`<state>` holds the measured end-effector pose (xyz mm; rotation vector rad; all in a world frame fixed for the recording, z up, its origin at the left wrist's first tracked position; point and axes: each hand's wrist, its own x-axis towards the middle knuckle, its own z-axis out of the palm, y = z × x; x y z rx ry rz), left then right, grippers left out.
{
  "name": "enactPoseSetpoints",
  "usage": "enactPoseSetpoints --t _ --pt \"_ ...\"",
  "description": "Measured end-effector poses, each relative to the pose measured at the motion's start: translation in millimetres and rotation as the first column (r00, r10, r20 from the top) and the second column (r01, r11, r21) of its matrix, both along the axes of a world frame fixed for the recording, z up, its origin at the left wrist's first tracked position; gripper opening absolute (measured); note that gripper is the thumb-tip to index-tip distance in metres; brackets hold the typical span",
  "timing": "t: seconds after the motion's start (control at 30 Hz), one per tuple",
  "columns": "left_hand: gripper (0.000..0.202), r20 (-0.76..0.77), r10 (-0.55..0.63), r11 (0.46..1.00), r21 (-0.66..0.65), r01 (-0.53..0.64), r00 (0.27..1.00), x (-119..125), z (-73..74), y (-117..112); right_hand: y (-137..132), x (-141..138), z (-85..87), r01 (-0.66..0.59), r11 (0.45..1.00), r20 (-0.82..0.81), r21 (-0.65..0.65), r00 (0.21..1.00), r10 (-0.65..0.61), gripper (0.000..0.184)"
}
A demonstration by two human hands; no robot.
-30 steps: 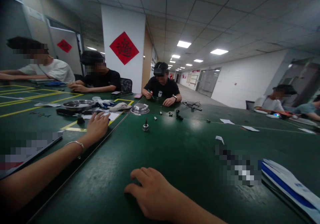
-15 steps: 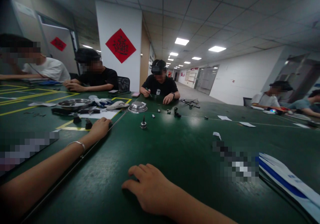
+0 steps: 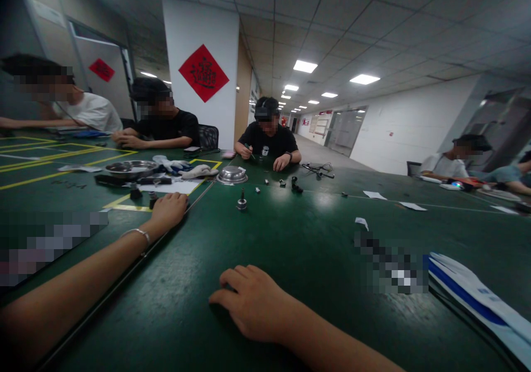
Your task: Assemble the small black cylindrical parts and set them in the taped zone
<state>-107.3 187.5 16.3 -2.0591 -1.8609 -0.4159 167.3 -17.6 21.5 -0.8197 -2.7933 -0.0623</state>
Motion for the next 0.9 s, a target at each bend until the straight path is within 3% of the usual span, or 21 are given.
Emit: enactPoseSetpoints --t 0.3,0.53,0.77,0.9 --pt "0.03 0.096 -0.006 0.998 -0.056 0.011 0.995 1 2.3 -3 0 1 1.3 -0.027 0.999 -0.007 -0.018 1.0 0.027 0.034" --pt "0.031 0.183 -0.002 1.0 -0.018 0.005 0.983 3 6.8 -7 -1 1 0.1 -0.027 0.999 -0.014 -0.029 1.0 0.027 0.035" --pt "0.029 0.24 -0.16 0.987 0.052 0.151 0.958 3 0.9 -3 -1 1 0.6 -0.02 0.999 -0.008 -0.035 1.0 0.02 0.036" --pt "0.037 0.278 -0.187 0.982 0.074 0.173 0.942 -3 -6.4 6 -1 1 1.7 -0.018 0.999 -0.001 -0.041 1.0 0.018 0.036"
